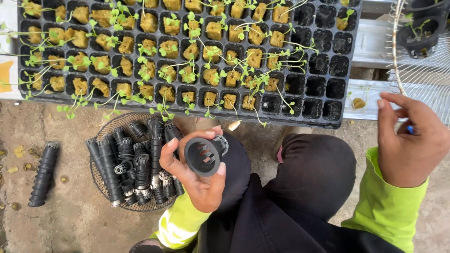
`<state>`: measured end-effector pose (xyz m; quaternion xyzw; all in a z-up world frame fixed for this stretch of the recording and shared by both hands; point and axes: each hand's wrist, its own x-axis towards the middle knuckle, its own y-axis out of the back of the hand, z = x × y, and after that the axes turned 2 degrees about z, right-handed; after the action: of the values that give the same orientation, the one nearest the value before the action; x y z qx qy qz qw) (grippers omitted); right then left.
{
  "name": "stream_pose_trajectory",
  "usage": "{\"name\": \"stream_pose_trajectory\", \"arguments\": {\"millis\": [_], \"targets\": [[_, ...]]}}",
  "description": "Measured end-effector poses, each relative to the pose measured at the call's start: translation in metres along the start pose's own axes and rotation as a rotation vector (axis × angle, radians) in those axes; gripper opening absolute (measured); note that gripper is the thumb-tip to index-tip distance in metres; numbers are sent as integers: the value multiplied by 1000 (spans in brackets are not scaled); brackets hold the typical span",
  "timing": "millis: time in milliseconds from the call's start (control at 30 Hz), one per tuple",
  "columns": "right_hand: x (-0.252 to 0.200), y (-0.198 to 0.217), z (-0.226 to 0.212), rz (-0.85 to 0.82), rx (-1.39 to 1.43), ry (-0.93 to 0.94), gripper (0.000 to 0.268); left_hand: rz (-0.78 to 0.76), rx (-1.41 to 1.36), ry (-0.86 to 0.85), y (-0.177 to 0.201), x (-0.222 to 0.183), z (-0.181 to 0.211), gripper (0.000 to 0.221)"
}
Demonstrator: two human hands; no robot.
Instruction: The person transplants seedlings from rockwool cubes into plastic net pots by hand, pressing each seedling into a pot, then placing the filled pots onto a rack. The person then wipes the pots with a stapler.
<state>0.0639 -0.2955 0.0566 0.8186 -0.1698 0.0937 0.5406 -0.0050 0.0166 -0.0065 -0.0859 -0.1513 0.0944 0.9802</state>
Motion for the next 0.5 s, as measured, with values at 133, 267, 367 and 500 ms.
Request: {"name": "stream_pose_trajectory", "arguments": {"millis": [133,267,367,500], "targets": [[24,10,-61,-133,134,67,8,-12,9,-21,-3,2,0,88],[31,5,-87,-259,129,179,17,5,65,-69,-4,4,3,92],[43,9,-105,-251,107,263,24,11,138,-63,-1,4,4,93],[48,6,-79,-198,616,182,34,-3,145,-75,1,5,5,92]]}}
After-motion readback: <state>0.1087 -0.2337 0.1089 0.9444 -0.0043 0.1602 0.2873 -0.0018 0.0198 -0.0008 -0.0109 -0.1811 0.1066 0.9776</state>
